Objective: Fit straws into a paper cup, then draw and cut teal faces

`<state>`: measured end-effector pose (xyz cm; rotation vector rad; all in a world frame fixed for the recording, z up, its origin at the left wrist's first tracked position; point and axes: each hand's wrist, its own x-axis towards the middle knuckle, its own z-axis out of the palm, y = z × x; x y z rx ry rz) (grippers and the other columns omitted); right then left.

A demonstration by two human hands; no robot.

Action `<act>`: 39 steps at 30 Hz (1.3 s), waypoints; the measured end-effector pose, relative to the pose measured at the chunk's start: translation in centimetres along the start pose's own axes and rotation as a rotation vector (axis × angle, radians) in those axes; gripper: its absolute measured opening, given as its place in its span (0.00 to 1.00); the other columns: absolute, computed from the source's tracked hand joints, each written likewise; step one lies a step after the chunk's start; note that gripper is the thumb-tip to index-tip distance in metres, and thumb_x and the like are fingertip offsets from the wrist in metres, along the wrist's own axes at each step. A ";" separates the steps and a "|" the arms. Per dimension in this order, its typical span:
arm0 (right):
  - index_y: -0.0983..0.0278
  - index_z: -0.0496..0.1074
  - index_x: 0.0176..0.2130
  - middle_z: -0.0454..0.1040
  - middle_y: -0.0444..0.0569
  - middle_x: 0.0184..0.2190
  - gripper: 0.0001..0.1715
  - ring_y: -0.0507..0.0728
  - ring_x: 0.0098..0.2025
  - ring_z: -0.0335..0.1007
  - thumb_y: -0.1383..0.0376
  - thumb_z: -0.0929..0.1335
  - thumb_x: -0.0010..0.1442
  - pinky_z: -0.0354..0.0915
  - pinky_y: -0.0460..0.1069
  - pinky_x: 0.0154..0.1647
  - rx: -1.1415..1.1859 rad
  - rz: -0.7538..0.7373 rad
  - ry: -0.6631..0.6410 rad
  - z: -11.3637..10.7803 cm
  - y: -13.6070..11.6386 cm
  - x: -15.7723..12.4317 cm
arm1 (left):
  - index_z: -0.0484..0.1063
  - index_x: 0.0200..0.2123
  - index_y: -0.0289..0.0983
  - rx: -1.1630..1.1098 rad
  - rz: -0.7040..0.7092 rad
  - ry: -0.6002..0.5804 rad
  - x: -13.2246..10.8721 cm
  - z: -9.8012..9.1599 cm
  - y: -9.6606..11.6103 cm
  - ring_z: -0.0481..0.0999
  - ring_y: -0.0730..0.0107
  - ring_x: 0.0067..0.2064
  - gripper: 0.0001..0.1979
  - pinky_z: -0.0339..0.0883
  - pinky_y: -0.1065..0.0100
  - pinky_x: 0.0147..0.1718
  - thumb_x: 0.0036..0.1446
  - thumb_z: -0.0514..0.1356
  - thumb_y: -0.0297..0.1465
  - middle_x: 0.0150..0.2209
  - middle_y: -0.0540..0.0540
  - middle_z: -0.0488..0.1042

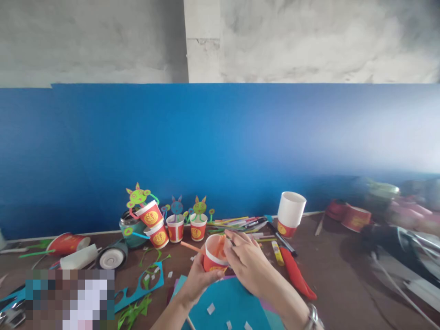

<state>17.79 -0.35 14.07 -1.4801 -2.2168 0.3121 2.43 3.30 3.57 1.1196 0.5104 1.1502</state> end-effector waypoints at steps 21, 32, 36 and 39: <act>0.63 0.74 0.25 0.74 0.45 0.25 0.06 0.53 0.28 0.69 0.72 0.68 0.49 0.61 0.46 0.30 0.369 0.007 0.270 0.2 1.1 1.1 | 0.72 0.49 0.38 -0.029 -0.016 -0.157 -0.2 1.1 1.3 0.74 0.55 0.46 0.34 0.66 0.62 0.45 0.35 0.73 0.35 0.46 0.40 0.75; 0.62 0.77 0.32 0.78 0.48 0.31 0.07 0.57 0.33 0.72 0.68 0.68 0.51 0.65 0.48 0.35 0.444 0.061 0.248 1.2 0.8 1.2 | 0.72 0.47 0.36 -0.030 -0.047 -0.087 -0.3 0.5 0.4 0.74 0.65 0.34 0.33 0.65 0.70 0.33 0.35 0.73 0.35 0.35 0.43 0.78; 0.61 0.72 0.46 0.75 0.51 0.43 0.16 0.58 0.43 0.70 0.61 0.65 0.58 0.65 0.48 0.40 0.475 -0.002 0.460 -0.5 0.2 0.7 | 0.74 0.42 0.34 -0.093 -0.011 0.054 -0.1 0.4 0.5 0.75 0.60 0.35 0.28 0.67 0.65 0.35 0.39 0.70 0.43 0.36 0.39 0.77; 0.64 0.73 0.37 0.75 0.48 0.29 0.14 0.55 0.30 0.69 0.59 0.62 0.61 0.62 0.45 0.29 0.473 0.062 0.436 -1.1 0.3 0.3 | 0.74 0.41 0.34 -0.162 0.036 0.236 0.4 0.4 0.9 0.75 0.53 0.43 0.27 0.65 0.58 0.44 0.44 0.65 0.49 0.40 0.37 0.77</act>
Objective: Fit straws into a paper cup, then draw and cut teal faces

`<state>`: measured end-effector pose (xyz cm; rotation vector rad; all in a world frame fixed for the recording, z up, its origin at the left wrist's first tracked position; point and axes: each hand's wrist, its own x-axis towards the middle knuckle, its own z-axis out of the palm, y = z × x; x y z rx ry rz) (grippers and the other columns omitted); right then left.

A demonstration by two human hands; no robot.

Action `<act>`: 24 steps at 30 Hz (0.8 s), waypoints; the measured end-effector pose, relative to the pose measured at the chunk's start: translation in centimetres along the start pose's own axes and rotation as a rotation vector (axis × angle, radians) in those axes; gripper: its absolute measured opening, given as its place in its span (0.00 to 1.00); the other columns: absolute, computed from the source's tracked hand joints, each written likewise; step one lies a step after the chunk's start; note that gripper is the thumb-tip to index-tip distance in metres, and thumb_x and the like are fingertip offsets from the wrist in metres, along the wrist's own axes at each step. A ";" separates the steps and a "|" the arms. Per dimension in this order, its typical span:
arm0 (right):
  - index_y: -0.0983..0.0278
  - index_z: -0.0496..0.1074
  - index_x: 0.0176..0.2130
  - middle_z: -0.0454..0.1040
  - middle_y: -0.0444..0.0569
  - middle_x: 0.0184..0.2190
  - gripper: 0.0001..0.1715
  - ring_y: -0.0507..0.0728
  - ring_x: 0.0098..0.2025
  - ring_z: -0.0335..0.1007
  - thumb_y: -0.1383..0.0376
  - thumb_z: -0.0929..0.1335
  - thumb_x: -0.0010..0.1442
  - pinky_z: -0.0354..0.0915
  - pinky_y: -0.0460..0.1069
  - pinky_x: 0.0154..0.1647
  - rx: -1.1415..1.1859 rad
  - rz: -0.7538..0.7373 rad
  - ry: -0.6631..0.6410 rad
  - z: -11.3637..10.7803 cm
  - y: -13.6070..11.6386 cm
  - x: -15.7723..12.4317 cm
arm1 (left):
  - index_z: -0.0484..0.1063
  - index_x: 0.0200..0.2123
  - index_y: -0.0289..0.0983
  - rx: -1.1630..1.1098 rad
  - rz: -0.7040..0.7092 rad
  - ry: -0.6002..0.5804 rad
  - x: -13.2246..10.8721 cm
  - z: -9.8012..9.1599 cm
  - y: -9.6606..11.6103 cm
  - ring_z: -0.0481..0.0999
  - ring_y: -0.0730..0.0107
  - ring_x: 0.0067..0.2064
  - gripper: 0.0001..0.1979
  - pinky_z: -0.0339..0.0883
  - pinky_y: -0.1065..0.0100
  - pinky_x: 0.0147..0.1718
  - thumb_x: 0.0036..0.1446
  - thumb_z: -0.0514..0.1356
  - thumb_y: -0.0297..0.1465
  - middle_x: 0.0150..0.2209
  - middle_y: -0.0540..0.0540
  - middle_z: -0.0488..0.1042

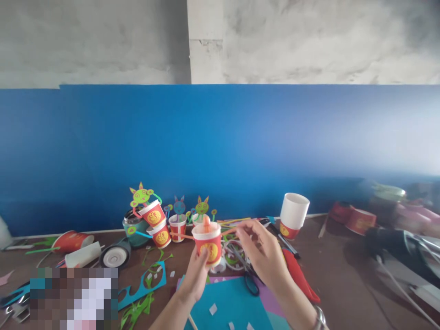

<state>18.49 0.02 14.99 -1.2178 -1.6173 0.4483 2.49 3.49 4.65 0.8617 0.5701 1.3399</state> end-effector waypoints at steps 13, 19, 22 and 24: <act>0.69 0.78 0.24 0.74 0.47 0.19 0.13 0.52 0.23 0.66 0.60 0.70 0.48 0.61 0.47 0.27 0.435 0.434 -0.416 8.4 5.8 -1.3 | 0.66 0.53 0.33 -0.044 0.030 0.175 0.2 0.8 0.7 0.73 0.50 0.49 0.36 0.65 0.58 0.48 0.45 0.65 0.49 0.46 0.36 0.76; 0.69 0.78 0.23 0.73 0.46 0.18 0.14 0.50 0.21 0.62 0.59 0.73 0.45 0.59 0.46 0.25 0.478 0.397 -0.527 8.1 6.6 -1.4 | 0.65 0.54 0.34 -0.017 0.027 0.205 0.6 0.1 0.2 0.75 0.51 0.48 0.35 0.66 0.59 0.46 0.45 0.67 0.45 0.44 0.37 0.77; 0.69 0.79 0.25 0.75 0.47 0.20 0.15 0.52 0.23 0.66 0.57 0.73 0.45 0.62 0.47 0.27 0.522 0.414 -0.464 8.7 6.8 -1.5 | 0.66 0.53 0.35 -0.002 0.042 0.209 0.8 -0.4 0.0 0.74 0.52 0.48 0.34 0.66 0.60 0.46 0.45 0.67 0.44 0.43 0.38 0.77; 0.69 0.79 0.25 0.75 0.47 0.19 0.16 0.53 0.22 0.67 0.56 0.72 0.46 0.62 0.47 0.27 0.508 0.412 -0.438 9.0 6.9 -1.5 | 0.66 0.53 0.34 0.002 0.055 0.209 0.9 -0.6 -0.1 0.74 0.53 0.48 0.33 0.66 0.60 0.46 0.45 0.67 0.44 0.42 0.38 0.78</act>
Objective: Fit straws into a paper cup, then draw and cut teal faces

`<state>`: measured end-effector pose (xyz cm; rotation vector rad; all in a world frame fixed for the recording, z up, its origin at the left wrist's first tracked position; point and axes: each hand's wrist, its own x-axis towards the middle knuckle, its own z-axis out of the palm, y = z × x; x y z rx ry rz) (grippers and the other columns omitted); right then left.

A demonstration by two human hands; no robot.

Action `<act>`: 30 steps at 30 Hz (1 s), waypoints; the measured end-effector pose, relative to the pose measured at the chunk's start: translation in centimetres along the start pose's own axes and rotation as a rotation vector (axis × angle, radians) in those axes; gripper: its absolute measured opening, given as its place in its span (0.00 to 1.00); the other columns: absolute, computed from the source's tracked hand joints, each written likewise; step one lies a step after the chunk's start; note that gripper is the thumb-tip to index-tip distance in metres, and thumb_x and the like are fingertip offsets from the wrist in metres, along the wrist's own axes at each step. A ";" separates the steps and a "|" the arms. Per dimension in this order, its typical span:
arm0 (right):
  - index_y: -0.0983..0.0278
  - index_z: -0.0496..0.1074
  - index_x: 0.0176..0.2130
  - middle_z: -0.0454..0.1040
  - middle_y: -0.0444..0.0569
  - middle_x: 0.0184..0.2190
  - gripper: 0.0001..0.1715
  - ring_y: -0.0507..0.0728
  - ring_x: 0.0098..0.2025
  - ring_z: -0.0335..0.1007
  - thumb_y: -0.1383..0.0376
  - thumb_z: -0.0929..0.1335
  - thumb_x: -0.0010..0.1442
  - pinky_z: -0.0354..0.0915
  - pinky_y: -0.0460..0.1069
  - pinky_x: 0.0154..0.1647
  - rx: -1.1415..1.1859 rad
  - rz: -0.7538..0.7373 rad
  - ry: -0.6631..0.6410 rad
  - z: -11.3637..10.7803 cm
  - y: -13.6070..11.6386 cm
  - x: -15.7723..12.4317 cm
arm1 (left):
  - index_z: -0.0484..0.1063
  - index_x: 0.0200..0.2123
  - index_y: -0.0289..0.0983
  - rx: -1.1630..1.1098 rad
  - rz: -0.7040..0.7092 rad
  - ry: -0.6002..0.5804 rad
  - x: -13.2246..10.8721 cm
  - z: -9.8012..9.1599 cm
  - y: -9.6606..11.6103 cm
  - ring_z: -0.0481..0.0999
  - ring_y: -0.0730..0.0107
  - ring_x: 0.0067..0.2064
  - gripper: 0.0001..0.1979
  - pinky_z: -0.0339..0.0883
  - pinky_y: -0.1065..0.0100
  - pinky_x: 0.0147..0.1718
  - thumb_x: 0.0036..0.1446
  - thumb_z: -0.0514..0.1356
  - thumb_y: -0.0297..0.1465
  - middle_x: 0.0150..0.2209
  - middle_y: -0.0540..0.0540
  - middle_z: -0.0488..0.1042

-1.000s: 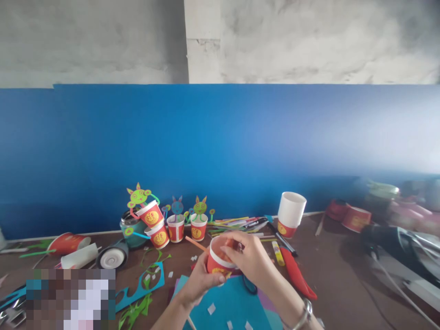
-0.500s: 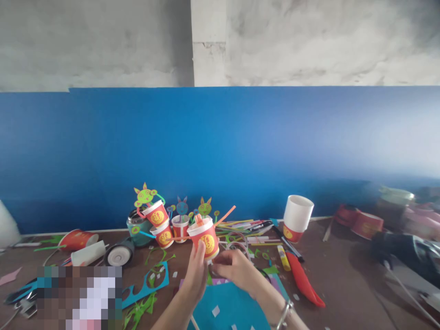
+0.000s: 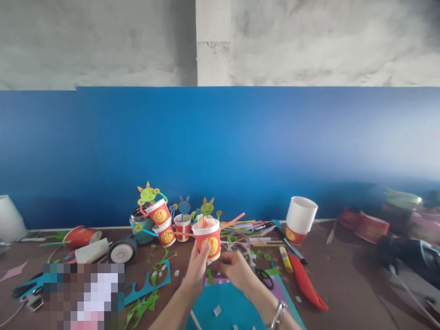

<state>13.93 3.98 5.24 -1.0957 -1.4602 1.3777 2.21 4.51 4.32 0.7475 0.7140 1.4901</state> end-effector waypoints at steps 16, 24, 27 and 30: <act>0.65 0.73 0.27 0.70 0.43 0.21 0.19 0.49 0.21 0.61 0.52 0.74 0.45 0.57 0.43 0.21 0.505 -0.055 0.249 -3.2 -4.6 -1.0 | 0.71 0.50 0.37 -0.037 -0.069 -0.202 -0.8 -0.2 0.2 0.72 0.48 0.51 0.32 0.62 0.53 0.51 0.43 0.68 0.46 0.47 0.37 0.76; 0.67 0.67 0.17 0.60 0.38 0.13 0.26 0.45 0.16 0.49 0.49 0.72 0.48 0.46 0.43 0.17 0.202 -0.026 0.066 -5.0 -5.3 -1.4 | 0.71 0.50 0.35 0.085 -0.103 -0.345 -1.0 -0.2 0.8 0.75 0.47 0.47 0.35 0.64 0.53 0.48 0.39 0.70 0.44 0.43 0.36 0.78; 0.66 0.70 0.24 0.64 0.39 0.14 0.23 0.47 0.16 0.53 0.48 0.71 0.49 0.49 0.43 0.17 0.122 -0.085 0.169 -5.5 -5.9 -1.5 | 0.71 0.49 0.34 0.120 -0.111 -0.360 -1.1 -0.1 1.1 0.76 0.49 0.44 0.35 0.66 0.55 0.45 0.38 0.70 0.44 0.42 0.36 0.78; 0.65 0.73 0.36 0.72 0.44 0.24 0.23 0.52 0.23 0.65 0.49 0.72 0.48 0.60 0.44 0.21 0.074 -0.107 0.208 -5.3 -6.1 -1.5 | 0.72 0.48 0.35 0.145 -0.107 -0.396 -1.1 0.1 1.1 0.76 0.50 0.43 0.34 0.66 0.56 0.44 0.37 0.71 0.43 0.41 0.37 0.78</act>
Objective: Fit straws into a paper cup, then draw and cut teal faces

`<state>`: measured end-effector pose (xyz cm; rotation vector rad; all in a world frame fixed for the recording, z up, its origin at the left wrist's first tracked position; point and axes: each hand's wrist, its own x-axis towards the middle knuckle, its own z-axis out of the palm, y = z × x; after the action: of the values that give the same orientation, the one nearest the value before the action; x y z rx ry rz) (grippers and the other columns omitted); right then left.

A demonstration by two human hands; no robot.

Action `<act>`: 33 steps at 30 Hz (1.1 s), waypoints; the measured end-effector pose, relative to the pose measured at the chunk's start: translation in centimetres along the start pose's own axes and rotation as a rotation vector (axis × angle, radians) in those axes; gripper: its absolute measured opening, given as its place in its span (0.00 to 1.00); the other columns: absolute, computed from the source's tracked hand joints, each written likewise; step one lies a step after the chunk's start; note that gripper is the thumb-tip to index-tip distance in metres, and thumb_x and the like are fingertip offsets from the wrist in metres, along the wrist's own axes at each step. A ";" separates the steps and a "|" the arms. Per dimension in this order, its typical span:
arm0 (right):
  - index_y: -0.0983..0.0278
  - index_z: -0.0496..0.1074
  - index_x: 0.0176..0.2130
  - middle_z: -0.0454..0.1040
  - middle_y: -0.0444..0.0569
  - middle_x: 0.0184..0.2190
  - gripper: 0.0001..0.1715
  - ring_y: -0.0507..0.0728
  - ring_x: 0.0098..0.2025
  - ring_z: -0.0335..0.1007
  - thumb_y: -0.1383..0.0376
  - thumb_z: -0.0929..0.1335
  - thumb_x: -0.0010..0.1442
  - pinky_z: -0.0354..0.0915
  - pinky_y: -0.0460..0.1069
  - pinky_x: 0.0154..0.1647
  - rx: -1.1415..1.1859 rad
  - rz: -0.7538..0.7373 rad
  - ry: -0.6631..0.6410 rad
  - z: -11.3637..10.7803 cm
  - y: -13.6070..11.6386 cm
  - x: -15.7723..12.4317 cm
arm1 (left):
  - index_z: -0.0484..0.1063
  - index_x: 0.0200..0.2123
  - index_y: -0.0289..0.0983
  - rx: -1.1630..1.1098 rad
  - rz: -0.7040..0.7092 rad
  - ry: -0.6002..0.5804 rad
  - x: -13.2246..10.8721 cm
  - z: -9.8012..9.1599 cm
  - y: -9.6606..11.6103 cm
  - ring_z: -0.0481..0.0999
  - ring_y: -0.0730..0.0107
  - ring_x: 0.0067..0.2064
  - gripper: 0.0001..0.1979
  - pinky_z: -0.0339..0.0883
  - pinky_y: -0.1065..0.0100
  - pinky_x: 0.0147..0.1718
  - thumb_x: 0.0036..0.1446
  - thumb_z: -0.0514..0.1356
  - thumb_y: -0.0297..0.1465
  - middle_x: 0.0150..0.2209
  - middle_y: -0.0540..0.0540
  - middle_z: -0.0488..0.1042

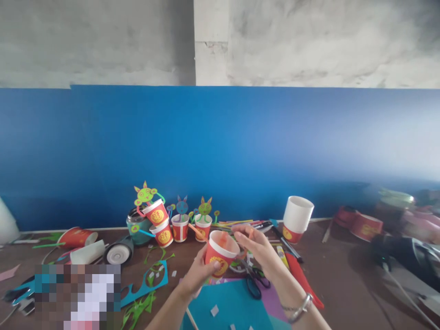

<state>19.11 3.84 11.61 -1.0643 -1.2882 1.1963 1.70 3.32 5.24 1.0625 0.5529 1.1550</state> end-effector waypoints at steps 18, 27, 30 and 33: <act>0.62 0.64 0.27 0.68 0.42 0.24 0.21 0.52 0.27 0.64 0.49 0.70 0.52 0.62 0.45 0.28 0.159 -0.135 0.200 3.1 0.7 -1.0 | 0.70 0.52 0.41 -0.035 0.122 0.037 -0.3 1.7 0.6 0.70 0.47 0.52 0.36 0.64 0.57 0.48 0.39 0.68 0.47 0.50 0.39 0.74; 0.63 0.61 0.26 0.62 0.40 0.22 0.20 0.52 0.26 0.59 0.51 0.68 0.54 0.58 0.46 0.29 -0.037 -0.115 0.095 1.2 1.8 0.2 | 0.78 0.33 0.36 -0.003 0.200 0.255 0.6 0.5 2.1 0.72 0.61 0.47 0.12 0.64 0.66 0.47 0.52 0.63 0.40 0.44 0.43 0.76; 0.63 0.58 0.24 0.57 0.38 0.20 0.19 0.50 0.25 0.54 0.54 0.65 0.58 0.54 0.45 0.26 -0.218 -0.171 0.010 1.3 1.8 0.2 | 0.75 0.26 0.35 0.043 0.165 0.211 0.3 1.0 2.6 0.72 0.64 0.42 0.13 0.65 0.67 0.44 0.53 0.62 0.40 0.40 0.45 0.75; 0.63 0.59 0.25 0.58 0.38 0.21 0.15 0.50 0.25 0.55 0.59 0.63 0.60 0.53 0.45 0.26 -0.368 -0.219 -0.100 1.6 1.3 -0.4 | 0.70 0.20 0.35 0.127 0.098 0.146 0.0 1.4 2.9 0.69 0.71 0.32 0.15 0.64 0.71 0.35 0.53 0.61 0.38 0.27 0.49 0.69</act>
<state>17.48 3.46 10.29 -1.0971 -1.7012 0.8763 1.55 2.85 8.43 1.1298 0.7025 1.3041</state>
